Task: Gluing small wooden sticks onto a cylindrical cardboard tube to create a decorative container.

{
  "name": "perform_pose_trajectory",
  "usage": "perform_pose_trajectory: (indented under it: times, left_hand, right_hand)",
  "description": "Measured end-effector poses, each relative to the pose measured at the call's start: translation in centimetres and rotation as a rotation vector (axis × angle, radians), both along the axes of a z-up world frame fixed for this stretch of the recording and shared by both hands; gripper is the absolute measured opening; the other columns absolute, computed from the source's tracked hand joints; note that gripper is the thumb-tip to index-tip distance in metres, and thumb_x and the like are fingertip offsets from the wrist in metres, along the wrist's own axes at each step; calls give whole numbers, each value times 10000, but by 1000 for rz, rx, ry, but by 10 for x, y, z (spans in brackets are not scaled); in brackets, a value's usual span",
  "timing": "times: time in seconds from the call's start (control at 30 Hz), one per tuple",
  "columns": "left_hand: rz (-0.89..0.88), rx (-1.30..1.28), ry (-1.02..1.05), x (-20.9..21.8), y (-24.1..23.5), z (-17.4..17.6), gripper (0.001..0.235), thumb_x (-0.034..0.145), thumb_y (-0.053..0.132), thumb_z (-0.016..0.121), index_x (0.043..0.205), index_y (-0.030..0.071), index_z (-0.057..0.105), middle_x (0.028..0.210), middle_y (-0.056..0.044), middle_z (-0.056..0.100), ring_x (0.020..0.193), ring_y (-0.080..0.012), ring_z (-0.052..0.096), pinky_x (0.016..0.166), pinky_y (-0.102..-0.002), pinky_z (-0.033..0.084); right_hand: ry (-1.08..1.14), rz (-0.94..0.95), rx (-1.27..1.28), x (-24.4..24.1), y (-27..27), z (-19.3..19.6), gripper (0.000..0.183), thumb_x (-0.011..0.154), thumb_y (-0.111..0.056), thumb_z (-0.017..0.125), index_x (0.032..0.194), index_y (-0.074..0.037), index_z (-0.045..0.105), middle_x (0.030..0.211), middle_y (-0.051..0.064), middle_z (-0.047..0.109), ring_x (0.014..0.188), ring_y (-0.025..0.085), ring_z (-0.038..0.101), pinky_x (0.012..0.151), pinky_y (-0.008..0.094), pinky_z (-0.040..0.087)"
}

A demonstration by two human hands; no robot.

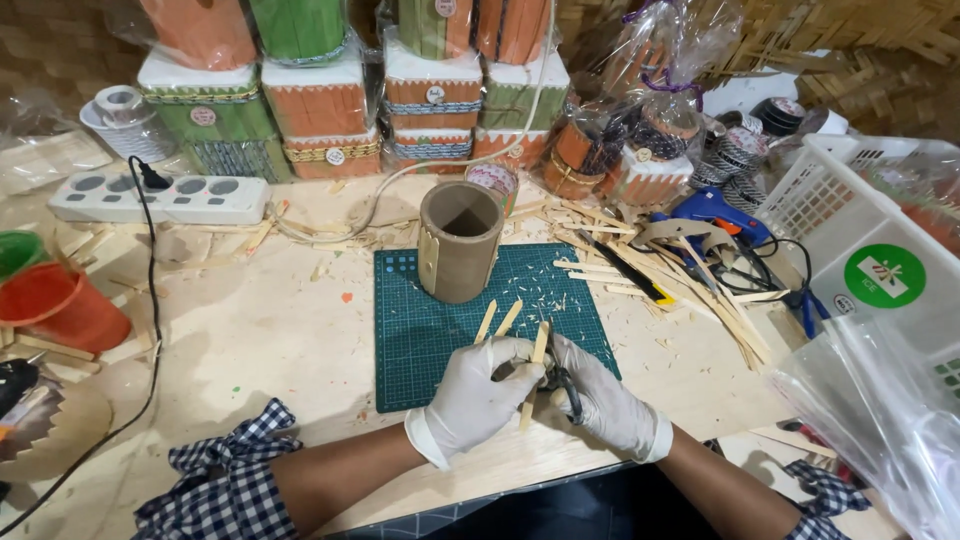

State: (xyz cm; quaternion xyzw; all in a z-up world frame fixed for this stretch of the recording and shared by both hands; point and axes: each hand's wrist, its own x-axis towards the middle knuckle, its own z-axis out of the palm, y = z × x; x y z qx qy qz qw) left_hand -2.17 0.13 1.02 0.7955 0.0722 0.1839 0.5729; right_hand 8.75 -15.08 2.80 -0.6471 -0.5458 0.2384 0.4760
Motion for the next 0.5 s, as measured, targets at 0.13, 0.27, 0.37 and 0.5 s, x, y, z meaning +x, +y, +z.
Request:
perform_pose_trajectory:
  times: [0.13,0.27,0.37,0.5]
  left_hand:
    - [-4,-8,7,1,1,-3,151,902,183,679,992,134,790,687,52,665,621,-85,537,627,-276,475]
    - [22,25,-94,4,2,-8,138,883,136,703,991,105,782,752,28,719,636,-90,586,636,-267,507]
    - [22,56,-154,4,3,-7,100,883,110,710,956,98,777,727,28,683,609,-97,550,610,-272,480]
    - [6,42,-162,4,4,-7,112,889,105,705,966,90,784,727,29,651,613,-98,521,606,-272,462]
  right_hand:
    - [-41,5,18,3,-1,-4,894,908,-851,366,1308,-71,538,1233,99,598,1146,240,588,1026,412,479]
    - [-43,8,-12,2,-2,2,921,905,-850,350,1358,-69,530,1227,87,615,1150,244,592,1041,419,460]
    - [19,0,-60,2,-3,3,878,865,-871,368,1248,-97,524,1038,27,551,956,178,528,901,362,461]
    - [65,-5,-80,5,-5,-1,797,831,-901,384,1060,-150,526,926,-12,514,837,142,489,817,316,472]
